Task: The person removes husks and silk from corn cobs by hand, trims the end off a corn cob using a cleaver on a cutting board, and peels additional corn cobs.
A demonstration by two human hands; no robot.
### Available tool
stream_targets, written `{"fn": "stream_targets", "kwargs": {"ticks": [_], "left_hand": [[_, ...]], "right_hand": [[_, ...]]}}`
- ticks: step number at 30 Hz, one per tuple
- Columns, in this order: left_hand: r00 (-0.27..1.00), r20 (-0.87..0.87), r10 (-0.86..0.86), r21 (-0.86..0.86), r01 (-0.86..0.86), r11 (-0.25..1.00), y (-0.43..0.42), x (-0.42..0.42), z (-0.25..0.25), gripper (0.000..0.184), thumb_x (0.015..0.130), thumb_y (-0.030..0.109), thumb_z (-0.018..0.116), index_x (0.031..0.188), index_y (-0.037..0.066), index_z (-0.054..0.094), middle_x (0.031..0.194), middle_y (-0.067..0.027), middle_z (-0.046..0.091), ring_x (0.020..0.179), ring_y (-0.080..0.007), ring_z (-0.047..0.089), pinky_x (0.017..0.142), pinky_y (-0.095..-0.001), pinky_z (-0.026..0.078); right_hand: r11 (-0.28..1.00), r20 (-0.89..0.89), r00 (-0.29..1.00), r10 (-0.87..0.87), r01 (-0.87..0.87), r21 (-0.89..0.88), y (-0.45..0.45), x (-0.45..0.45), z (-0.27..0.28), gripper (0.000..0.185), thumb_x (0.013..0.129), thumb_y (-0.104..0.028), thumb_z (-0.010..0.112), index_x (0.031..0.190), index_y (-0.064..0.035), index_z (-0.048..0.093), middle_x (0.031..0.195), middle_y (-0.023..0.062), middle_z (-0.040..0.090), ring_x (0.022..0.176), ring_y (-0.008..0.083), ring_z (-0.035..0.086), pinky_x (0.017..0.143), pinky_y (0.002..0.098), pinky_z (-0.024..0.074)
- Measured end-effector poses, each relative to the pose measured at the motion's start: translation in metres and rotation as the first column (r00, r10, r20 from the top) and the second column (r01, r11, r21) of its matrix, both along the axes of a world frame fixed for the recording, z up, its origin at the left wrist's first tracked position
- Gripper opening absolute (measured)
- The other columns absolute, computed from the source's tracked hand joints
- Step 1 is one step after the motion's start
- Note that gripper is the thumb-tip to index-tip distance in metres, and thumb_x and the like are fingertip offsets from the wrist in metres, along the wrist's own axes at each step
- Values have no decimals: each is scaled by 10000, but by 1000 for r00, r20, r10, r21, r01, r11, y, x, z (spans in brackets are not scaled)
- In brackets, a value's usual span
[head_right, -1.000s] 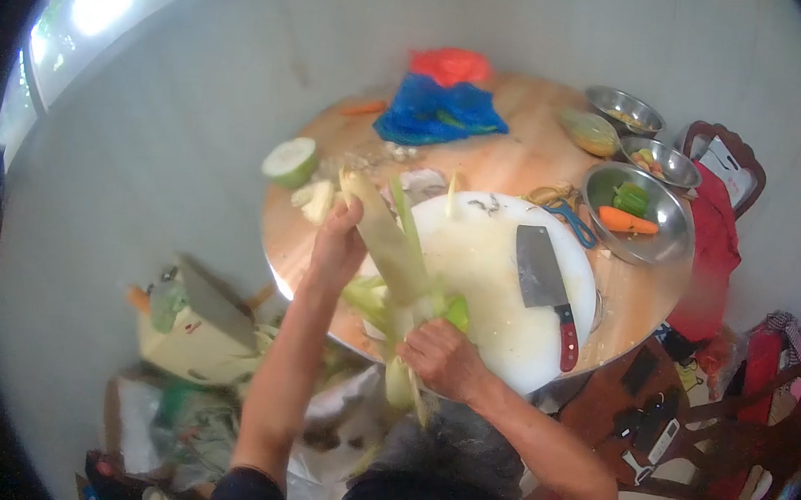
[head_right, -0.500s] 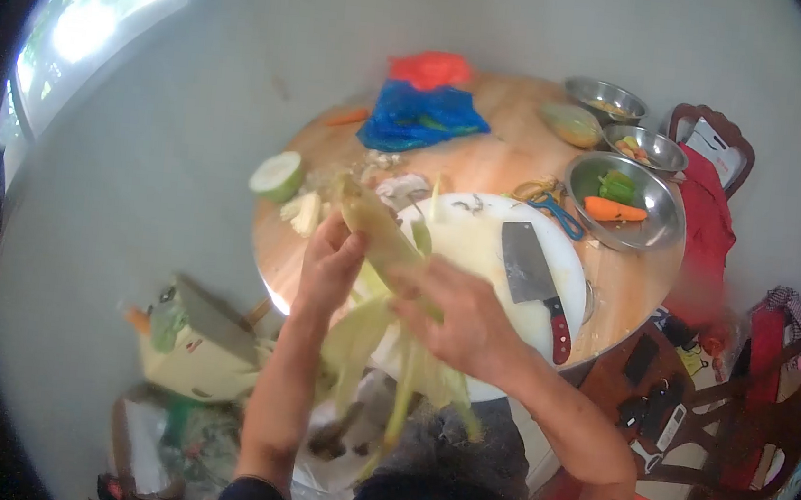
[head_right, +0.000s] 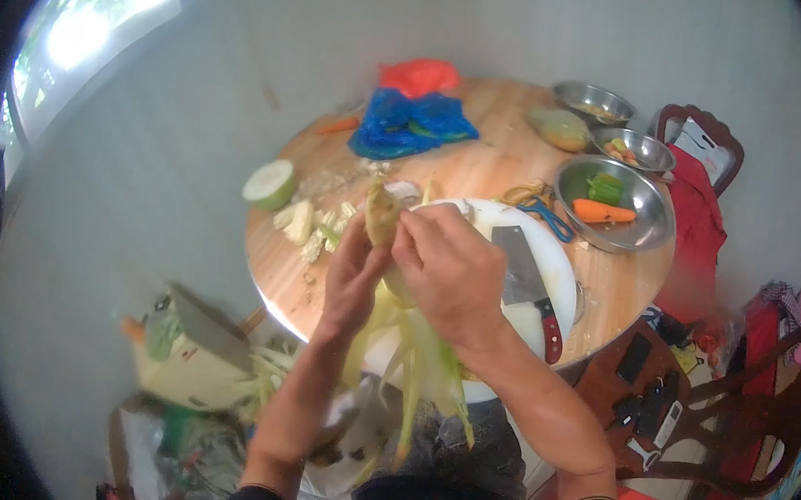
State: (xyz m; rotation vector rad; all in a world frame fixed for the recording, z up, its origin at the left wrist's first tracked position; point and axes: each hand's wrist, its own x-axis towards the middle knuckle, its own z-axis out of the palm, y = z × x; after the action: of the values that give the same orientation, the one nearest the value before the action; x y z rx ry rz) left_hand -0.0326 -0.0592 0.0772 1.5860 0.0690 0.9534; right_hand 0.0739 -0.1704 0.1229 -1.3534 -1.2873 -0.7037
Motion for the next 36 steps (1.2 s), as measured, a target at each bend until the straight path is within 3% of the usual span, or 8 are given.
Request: {"fn": "stream_targets", "kwargs": {"ticks": [6,8,9,11,15,17,23,36], "left_hand": [[999,33,-24,-3,24,1000,2,4,-3,546,1047,230,595,1511,16,403,1444,-98,506,1352,-208,470,1129,-362,368],[999,46,-24,-7,25,1000,2,3,-2,551,1047,242,595,1511,16,403,1442,-98,511,1346,-208,477,1126,-361,372],[999,31,-22,-35,23,999,3,3,-2,559,1048,259,592,1513,14,402,1442,-100,515,1342,-209,481,1122,-359,376],[1000,18,-21,-61,22,998,4,3,-1,566,1049,275,589,1514,13,400,1443,-101,518,1338,-210,486,1119,-356,379],[999,2,-34,-59,34,998,9,6,-5,570,1061,304,557,1531,28,391,1467,-102,507,1348,-212,477,1122,-359,375],[999,6,-43,-35,43,998,9,6,-4,567,1066,309,546,1536,34,388,1474,-101,501,1355,-211,470,1127,-360,369],[999,-40,6,-47,-8,999,8,3,-5,568,1071,332,533,1538,40,395,1481,-89,495,1371,-192,445,1143,-344,340],[997,-64,-38,17,40,999,10,0,-5,591,1062,393,544,1510,24,435,1439,-82,528,1340,-187,463,1132,-339,348]], "right_hand": [[992,-94,988,-122,117,-56,8,4,-3,117,824,-78,743,882,-55,645,872,78,684,643,258,680,569,360,539],[996,-369,929,-32,-3,-94,6,15,-6,126,858,-103,734,948,-41,673,878,77,695,629,230,697,560,348,538],[996,-369,929,-31,-4,-94,6,20,-10,126,858,-103,734,948,-41,673,878,77,695,629,230,697,560,348,538],[936,-745,632,212,-350,-30,8,28,-17,176,900,-125,720,1041,-21,697,935,100,712,701,191,715,604,323,544],[930,-622,725,296,-368,14,10,18,-10,256,922,-131,720,1149,-12,702,1002,119,719,751,178,709,654,313,549],[932,-540,801,260,-354,-76,4,11,8,264,926,-121,724,1164,-9,713,1030,135,714,809,180,690,706,303,542],[922,-562,754,339,-384,41,14,13,-6,159,940,-88,703,1062,4,752,993,124,707,880,169,672,752,273,519],[939,-404,857,319,-344,13,13,25,4,140,935,-78,690,1021,16,749,888,120,699,724,171,673,640,275,521]]}}
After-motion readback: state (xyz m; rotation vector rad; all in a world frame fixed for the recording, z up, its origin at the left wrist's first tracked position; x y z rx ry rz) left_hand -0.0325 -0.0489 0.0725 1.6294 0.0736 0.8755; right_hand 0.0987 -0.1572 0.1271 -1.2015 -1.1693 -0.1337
